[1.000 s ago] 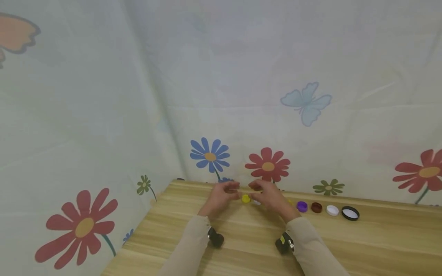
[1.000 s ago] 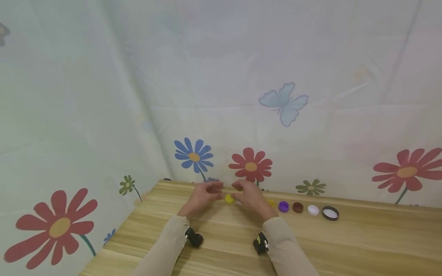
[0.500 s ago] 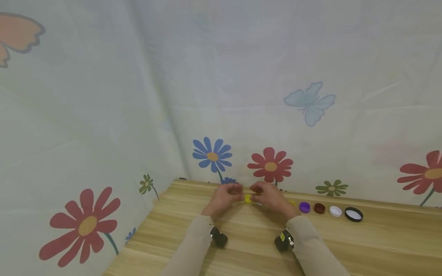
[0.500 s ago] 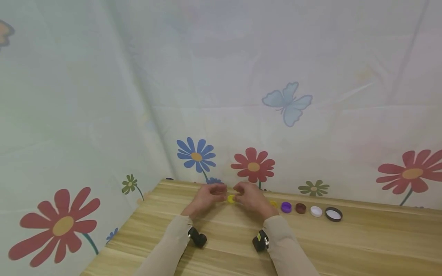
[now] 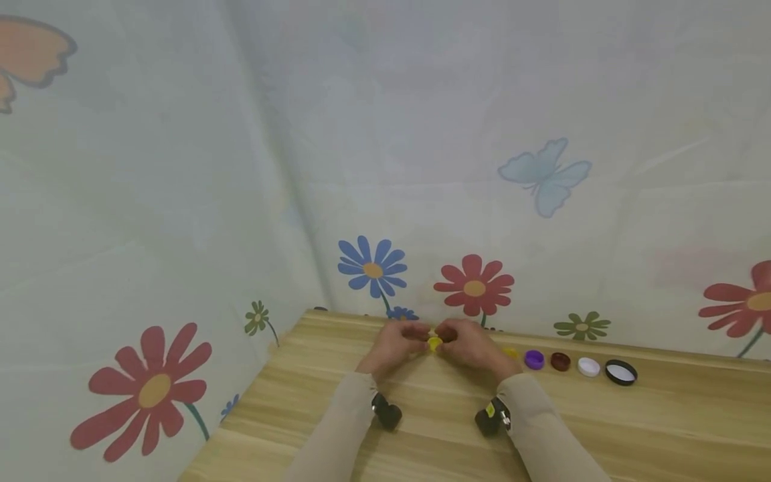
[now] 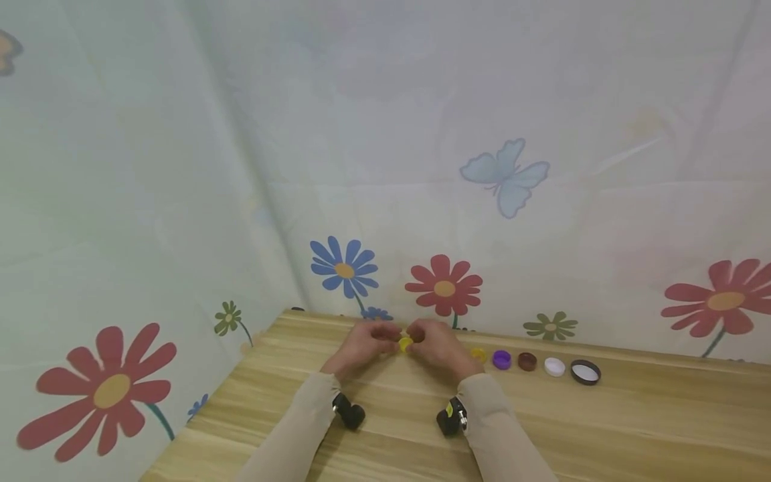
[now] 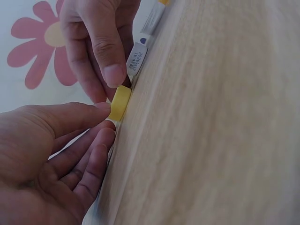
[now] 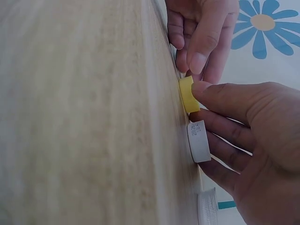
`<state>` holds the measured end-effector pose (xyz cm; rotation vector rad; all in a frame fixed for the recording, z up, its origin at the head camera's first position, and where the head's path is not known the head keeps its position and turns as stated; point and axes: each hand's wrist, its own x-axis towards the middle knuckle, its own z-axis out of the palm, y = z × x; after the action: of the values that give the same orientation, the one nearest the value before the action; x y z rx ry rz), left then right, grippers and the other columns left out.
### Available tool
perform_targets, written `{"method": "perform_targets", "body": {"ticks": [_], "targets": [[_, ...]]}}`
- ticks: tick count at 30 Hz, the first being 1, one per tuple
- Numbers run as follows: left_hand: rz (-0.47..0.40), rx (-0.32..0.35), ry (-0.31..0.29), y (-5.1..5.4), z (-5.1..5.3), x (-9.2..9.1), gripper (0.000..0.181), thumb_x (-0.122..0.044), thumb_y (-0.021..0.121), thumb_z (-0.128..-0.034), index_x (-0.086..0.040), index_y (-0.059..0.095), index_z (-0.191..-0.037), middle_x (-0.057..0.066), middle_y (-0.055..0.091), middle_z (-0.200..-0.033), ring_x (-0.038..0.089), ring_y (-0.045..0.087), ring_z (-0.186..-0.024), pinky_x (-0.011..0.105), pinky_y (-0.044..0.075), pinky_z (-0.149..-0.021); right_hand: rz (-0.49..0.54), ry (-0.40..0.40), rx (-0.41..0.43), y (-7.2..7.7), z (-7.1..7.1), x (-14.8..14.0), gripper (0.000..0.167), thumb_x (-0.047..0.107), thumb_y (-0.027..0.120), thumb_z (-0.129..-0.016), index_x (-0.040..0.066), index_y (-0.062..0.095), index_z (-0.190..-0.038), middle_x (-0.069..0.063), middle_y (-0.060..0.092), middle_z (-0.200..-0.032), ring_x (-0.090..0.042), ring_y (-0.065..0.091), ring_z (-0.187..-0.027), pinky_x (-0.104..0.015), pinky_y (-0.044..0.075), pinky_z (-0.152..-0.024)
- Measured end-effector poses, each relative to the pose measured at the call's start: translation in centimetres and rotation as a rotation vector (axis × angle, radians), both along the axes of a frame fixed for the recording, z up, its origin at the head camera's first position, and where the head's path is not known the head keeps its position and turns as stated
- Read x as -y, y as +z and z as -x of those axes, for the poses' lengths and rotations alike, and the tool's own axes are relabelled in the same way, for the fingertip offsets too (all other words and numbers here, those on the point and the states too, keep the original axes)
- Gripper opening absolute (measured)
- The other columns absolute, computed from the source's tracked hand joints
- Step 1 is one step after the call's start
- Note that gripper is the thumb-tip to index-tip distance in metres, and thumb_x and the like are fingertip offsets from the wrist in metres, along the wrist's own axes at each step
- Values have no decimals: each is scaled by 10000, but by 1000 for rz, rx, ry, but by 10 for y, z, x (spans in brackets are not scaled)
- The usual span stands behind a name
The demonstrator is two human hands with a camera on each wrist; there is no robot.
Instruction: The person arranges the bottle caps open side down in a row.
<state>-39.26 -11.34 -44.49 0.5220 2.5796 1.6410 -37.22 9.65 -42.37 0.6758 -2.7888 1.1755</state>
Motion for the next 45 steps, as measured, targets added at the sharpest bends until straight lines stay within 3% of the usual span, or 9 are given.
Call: {"method": "perform_targets", "body": {"ticks": [7, 22, 28, 32, 37, 45], "targets": [[-13, -22, -23, 1, 2, -3, 269, 63, 796, -889, -2, 775, -1149, 74, 790, -1033, 164, 734, -958, 291, 582, -853, -6, -14, -19, -2, 3, 0, 285, 36, 804, -910, 8, 732, -1184, -94, 740, -1089, -263, 689, -1044, -481, 552, -983], [18, -9, -20, 5, -2, -2, 253, 52, 774, -909, -30, 794, -1147, 62, 789, -1060, 172, 714, -997, 297, 574, -867, 25, -31, -38, -1, -2, 4, 259, 24, 780, -928, 12, 738, -1184, -107, 738, -1130, -292, 687, -1087, -491, 546, -1002], [80, -81, 5, 11, -6, -1, 194, -35, 802, -926, -68, 817, -1117, 15, 789, -1055, 187, 674, -1083, 354, 533, -960, 63, -57, -48, -2, -3, 3, 265, 34, 767, -938, 32, 743, -1201, -127, 738, -1194, -327, 682, -1146, -518, 541, -1016], [87, -123, 22, 17, -11, -2, 180, -42, 814, -922, -77, 824, -1098, -1, 776, -1042, 172, 655, -1027, 371, 530, -932, 78, -73, -55, -1, -4, 3, 252, 52, 761, -957, 53, 745, -1208, -106, 741, -1200, -315, 676, -1148, -509, 537, -1021], [77, -129, 38, 22, -15, -2, 178, -16, 798, -931, -83, 825, -1093, -10, 781, -1031, 161, 668, -1004, 371, 546, -928, 141, -80, -50, 4, -10, 4, 233, 48, 765, -963, 43, 747, -1195, -88, 753, -1156, -301, 693, -1106, -486, 556, -996], [93, -200, 13, 27, -21, -4, 174, 9, 789, -932, -55, 821, -1090, 15, 790, -1028, 173, 699, -999, 353, 567, -904, 195, -125, -32, 5, -19, 3, 206, 65, 774, -976, 50, 747, -1180, -59, 756, -1130, -259, 700, -1067, -424, 583, -951]]}}
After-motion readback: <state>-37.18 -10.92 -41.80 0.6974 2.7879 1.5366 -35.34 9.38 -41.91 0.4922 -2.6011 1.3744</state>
